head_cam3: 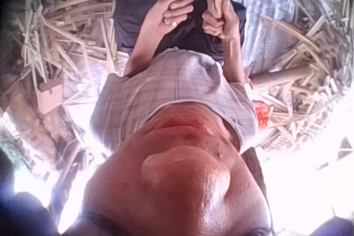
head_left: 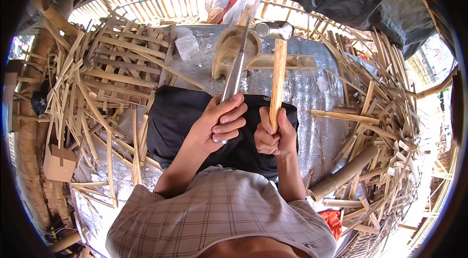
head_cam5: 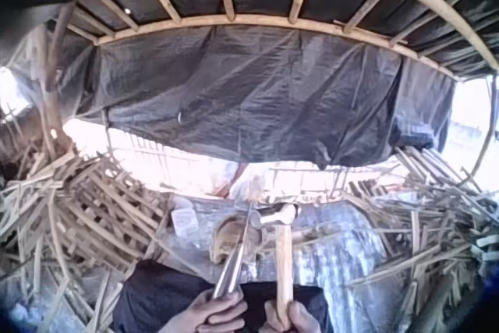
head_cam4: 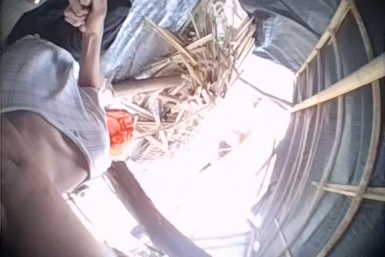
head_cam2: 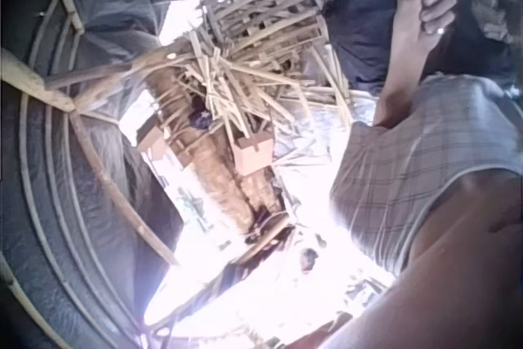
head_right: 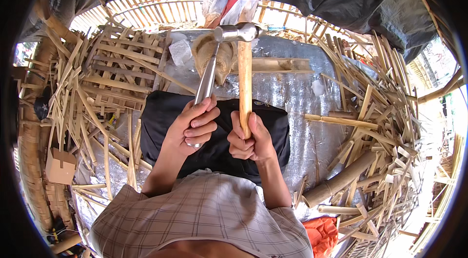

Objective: The person uses a metal chisel and a wooden mallet to split and hollow out a stalk of bamboo on their lap.

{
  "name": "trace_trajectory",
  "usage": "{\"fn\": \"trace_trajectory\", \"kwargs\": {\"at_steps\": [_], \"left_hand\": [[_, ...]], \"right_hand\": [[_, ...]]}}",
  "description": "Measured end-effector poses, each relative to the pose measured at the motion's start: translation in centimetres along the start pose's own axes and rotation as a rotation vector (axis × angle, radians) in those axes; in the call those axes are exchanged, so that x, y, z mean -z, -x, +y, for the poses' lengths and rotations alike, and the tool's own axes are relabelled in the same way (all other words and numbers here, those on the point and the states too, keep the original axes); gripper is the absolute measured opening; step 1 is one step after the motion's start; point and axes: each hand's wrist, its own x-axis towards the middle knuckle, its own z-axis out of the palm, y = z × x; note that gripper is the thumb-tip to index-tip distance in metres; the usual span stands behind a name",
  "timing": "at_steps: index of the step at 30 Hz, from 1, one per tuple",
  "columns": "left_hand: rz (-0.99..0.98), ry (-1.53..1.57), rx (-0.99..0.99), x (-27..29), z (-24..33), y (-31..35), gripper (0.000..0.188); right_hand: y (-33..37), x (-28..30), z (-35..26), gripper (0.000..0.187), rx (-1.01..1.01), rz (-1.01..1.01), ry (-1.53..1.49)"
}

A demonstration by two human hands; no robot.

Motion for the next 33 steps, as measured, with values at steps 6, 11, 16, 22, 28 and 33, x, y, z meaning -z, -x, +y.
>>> {"fn": "trace_trajectory", "kwargs": {"at_steps": [6,11,16,22,28,33], "left_hand": [[-0.044,0.096,-0.085,0.8,2.7,1.1,0.021],[-0.046,0.087,-0.089,0.8,4.0,1.8,0.020],[-0.060,0.118,-0.018,1.5,5.0,2.0,0.021],[-0.065,0.071,0.030,1.5,6.1,1.9,0.022],[-0.081,0.098,0.024,2.0,7.2,1.6,0.012],[-0.119,0.225,0.035,3.2,8.8,0.2,0.015]], "right_hand": [[-2.4,-0.3,2.2,0.058,-0.121,-0.196,-0.176],[-3.9,-0.4,3.1,0.057,-0.175,-0.253,-0.246],[-5.8,-0.9,4.2,0.047,-0.127,-0.336,-0.298],[-5.8,0.4,4.5,0.032,-0.010,-0.440,-0.180],[-2.6,4.7,2.1,0.035,0.114,-0.133,0.448],[1.9,12.7,3.7,0.036,0.130,0.170,0.131]]}}
